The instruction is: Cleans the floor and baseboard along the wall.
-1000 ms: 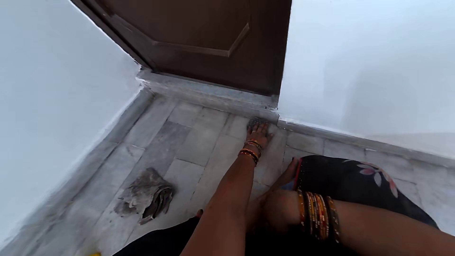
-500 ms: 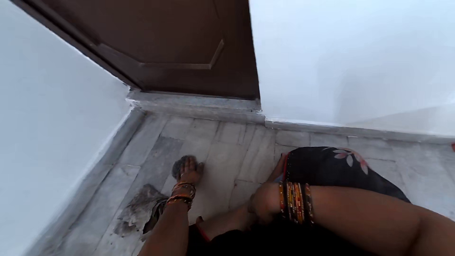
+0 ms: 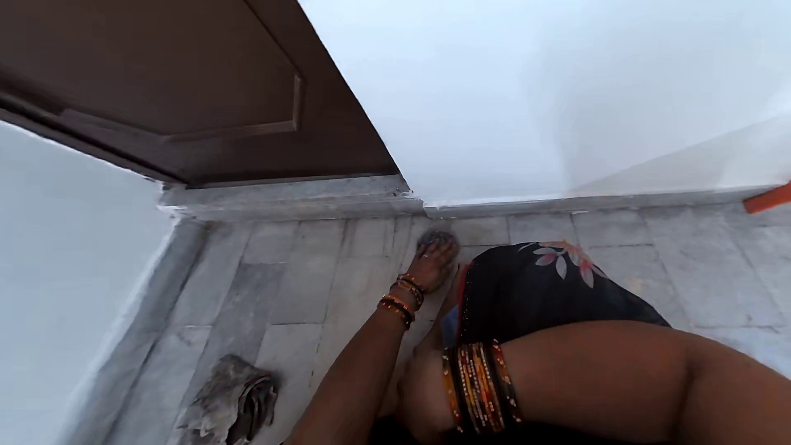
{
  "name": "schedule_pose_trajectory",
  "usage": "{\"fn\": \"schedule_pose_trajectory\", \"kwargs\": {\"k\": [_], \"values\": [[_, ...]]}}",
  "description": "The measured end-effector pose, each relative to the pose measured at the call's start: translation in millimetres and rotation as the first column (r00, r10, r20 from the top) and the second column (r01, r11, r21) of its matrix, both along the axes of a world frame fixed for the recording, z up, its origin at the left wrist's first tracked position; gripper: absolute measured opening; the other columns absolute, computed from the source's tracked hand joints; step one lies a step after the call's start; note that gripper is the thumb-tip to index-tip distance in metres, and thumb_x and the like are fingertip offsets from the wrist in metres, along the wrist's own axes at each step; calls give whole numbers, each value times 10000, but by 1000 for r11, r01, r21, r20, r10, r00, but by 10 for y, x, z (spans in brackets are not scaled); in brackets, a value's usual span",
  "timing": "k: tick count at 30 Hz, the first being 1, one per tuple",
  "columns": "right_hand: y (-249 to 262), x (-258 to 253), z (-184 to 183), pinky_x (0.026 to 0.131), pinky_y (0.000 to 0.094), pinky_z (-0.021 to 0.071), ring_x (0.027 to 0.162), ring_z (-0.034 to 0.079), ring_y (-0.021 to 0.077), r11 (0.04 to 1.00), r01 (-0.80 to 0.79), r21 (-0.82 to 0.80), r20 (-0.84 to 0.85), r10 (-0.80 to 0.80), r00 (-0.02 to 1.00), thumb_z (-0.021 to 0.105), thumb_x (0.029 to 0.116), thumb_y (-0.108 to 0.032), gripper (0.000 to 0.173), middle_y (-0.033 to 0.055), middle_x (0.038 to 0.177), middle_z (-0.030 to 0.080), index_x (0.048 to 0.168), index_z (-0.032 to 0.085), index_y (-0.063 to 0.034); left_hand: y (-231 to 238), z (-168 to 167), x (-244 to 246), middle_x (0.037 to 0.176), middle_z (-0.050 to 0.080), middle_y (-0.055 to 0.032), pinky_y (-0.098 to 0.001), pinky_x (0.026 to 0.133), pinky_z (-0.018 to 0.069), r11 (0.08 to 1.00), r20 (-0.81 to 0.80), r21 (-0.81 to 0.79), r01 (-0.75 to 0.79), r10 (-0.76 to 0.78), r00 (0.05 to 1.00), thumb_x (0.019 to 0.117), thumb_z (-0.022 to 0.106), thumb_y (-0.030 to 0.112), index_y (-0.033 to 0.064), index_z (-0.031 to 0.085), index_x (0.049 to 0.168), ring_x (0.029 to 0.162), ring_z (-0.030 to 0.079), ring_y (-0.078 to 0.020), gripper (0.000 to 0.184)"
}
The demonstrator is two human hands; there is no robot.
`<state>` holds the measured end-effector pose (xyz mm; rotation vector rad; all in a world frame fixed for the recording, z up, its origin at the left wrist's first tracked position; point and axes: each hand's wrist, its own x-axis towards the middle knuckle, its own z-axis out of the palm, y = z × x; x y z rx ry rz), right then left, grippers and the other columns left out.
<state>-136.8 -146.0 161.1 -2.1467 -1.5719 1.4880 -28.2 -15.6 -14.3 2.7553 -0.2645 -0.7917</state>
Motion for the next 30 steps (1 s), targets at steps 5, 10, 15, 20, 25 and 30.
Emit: {"fn": "schedule_pose_trajectory", "kwargs": {"k": [5, 10, 15, 20, 25, 30], "values": [[-57, 253, 554, 1208, 398, 293, 1489, 396, 295, 898, 349, -269, -214, -409, 887, 372, 1075, -28, 480, 241, 1583, 424, 1534, 339, 108, -429, 114, 580, 1698, 288, -18, -586, 1254, 155, 972, -26, -61, 229, -231, 973, 1102, 454, 255, 178, 395, 1597, 1586, 200, -294, 504], [106, -148, -364, 957, 292, 518, 1096, 659, 144, 335, 932, -139, -427, -869, 248, 373, 1071, -149, 377, 169, 1174, 691, 1266, 614, 66, -647, 10, 787, 1690, 309, -1, -602, 1242, 172, 945, 56, -105, 311, -307, 950, 1097, 450, 203, 179, 409, 1591, 1577, 234, -283, 496], [185, -234, -372, 994, 347, 504, 1140, 655, 214, 178, 976, -127, -156, -975, 157, 313, 1091, -148, 422, 209, 1212, 683, 1297, 602, 80, -635, -89, 721, 1684, 321, 43, -570, 1259, 140, 979, 128, -121, 164, -148, 981, 1121, 340, 381, 214, 369, 1611, 1567, 264, -217, 518], [149, -50, -171, 1081, 376, 453, 1251, 618, 263, 405, 875, -266, -49, -912, 407, 278, 1092, -104, 444, 247, 1317, 646, 1339, 569, 122, -390, -182, 493, 1663, 358, 87, -595, 1256, 126, 995, 230, -94, -34, 55, 972, 1114, 326, 425, 279, 402, 1594, 1565, 268, -215, 508], [168, 367, -118, 942, 639, 473, 1153, 626, 443, 973, -184, -141, 86, 198, 977, 578, 1030, -167, 309, 274, 1223, 658, 1253, 661, 31, 312, -18, 81, 1691, 309, -14, -631, 1244, 136, 940, 220, -20, -341, 337, 915, 1120, 352, 403, 202, 344, 1620, 1574, 229, -326, 539], [165, 424, -114, 899, 625, 485, 1132, 632, 425, 930, -351, -108, 137, 364, 921, 574, 1038, -178, 305, 250, 1203, 662, 1268, 646, 8, 1282, -47, -559, 1726, 185, -62, -615, 1255, 111, 780, 188, 106, -617, 594, 782, 1116, 348, 416, 151, 250, 1645, 1593, 137, -349, 599]]}}
